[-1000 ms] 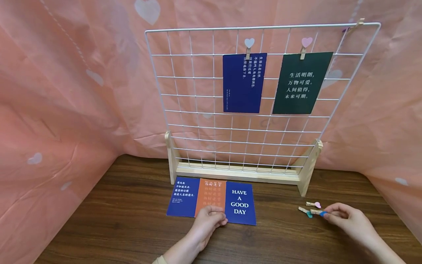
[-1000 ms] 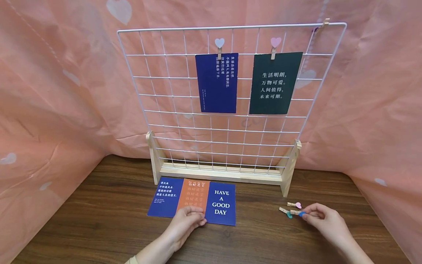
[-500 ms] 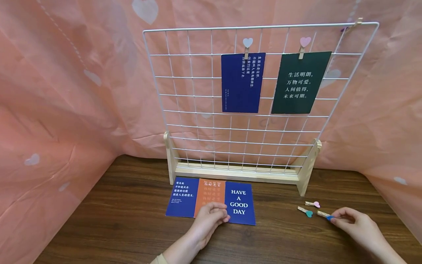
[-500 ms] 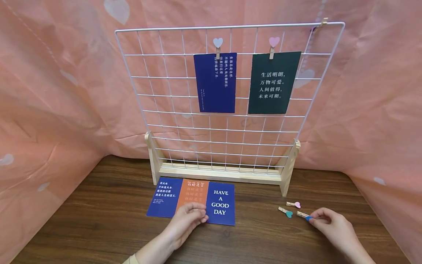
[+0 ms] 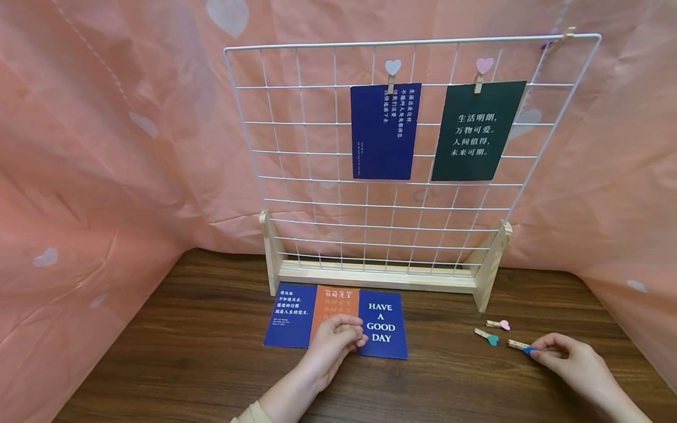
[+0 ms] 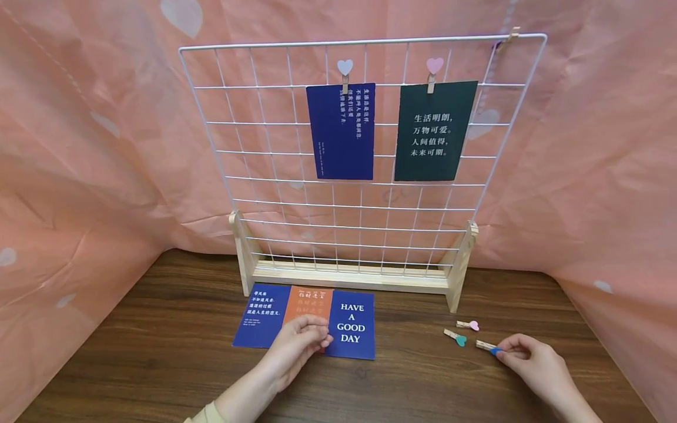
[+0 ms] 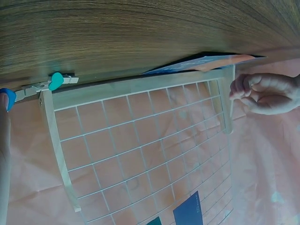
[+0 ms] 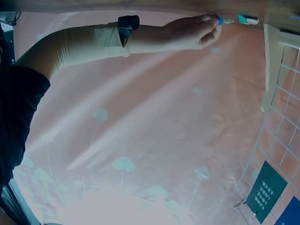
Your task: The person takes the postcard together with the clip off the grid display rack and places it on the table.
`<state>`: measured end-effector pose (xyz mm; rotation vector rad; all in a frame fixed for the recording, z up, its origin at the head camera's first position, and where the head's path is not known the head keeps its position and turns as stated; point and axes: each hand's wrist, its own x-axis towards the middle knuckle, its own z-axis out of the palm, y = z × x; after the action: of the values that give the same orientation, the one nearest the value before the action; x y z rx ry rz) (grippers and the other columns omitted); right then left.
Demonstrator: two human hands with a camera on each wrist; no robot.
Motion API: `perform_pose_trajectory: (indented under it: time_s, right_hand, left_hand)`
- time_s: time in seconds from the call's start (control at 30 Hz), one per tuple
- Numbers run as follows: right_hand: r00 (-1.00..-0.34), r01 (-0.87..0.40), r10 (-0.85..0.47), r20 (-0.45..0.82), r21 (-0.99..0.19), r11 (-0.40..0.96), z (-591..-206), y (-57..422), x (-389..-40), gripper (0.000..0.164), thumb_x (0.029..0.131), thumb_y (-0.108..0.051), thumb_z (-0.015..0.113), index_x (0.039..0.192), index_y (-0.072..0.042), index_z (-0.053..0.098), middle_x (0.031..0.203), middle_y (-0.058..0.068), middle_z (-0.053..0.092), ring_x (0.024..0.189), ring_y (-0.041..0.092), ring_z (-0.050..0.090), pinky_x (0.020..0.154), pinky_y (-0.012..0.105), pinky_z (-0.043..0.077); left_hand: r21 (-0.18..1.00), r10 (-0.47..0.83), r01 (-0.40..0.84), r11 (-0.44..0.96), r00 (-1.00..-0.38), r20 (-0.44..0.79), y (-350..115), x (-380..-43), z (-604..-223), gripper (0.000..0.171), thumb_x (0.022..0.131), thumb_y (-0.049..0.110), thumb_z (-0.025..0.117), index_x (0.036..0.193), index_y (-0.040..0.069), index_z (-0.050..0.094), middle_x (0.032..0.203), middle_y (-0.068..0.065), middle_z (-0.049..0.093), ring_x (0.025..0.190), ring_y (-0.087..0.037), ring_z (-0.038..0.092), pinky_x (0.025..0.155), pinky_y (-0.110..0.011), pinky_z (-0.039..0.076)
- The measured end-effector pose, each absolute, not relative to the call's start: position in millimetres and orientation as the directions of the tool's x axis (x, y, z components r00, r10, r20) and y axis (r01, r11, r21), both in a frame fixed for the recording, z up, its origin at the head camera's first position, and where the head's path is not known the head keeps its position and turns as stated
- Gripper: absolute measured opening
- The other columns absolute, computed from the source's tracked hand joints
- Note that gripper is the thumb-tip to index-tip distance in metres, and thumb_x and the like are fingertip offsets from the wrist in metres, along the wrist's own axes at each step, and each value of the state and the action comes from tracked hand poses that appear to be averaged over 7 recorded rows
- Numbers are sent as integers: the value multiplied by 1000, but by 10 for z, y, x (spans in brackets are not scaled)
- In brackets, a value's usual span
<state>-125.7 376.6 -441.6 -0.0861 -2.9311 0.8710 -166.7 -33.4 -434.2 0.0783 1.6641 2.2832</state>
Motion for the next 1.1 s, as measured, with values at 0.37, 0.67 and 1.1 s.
perform_pose_trajectory:
  time_s: [0.37, 0.67, 1.1]
  right_hand:
    - [-997, 73, 76, -20, -575, 815, -4416, 3795, -1267, 29, 86, -39, 59, 93, -11, 63, 86, -2, 63, 71, -1, 46, 58, 21, 37]
    - [-997, 73, 75, -20, -588, 806, -4438, 3789, -1275, 29, 87, -38, 59, 93, -10, 63, 85, -3, 63, 70, -1, 46, 58, 20, 36]
    - [-993, 113, 68, -97, -599, 792, -4449, 3825, -1261, 28, 89, -33, 56, 95, -6, 63, 88, 0, 66, 72, -5, 52, 60, 20, 43]
  left_hand:
    - [943, 280, -175, -284, -956, -94, -338, -1806, -4057, 25, 86, 2, 55, 108, -8, 49, 84, -7, 59, 77, -13, 60, 76, -24, 49]
    - [940, 262, -101, -324, -965, -14, -303, -2000, -3714, 30, 85, -2, 55, 112, -13, 46, 81, -7, 59, 74, -14, 61, 73, -21, 51]
    - [928, 211, 53, -370, -968, 139, -220, -2245, -3295, 23, 87, -2, 54, 109, -9, 49, 84, -8, 57, 77, -16, 61, 77, -24, 50]
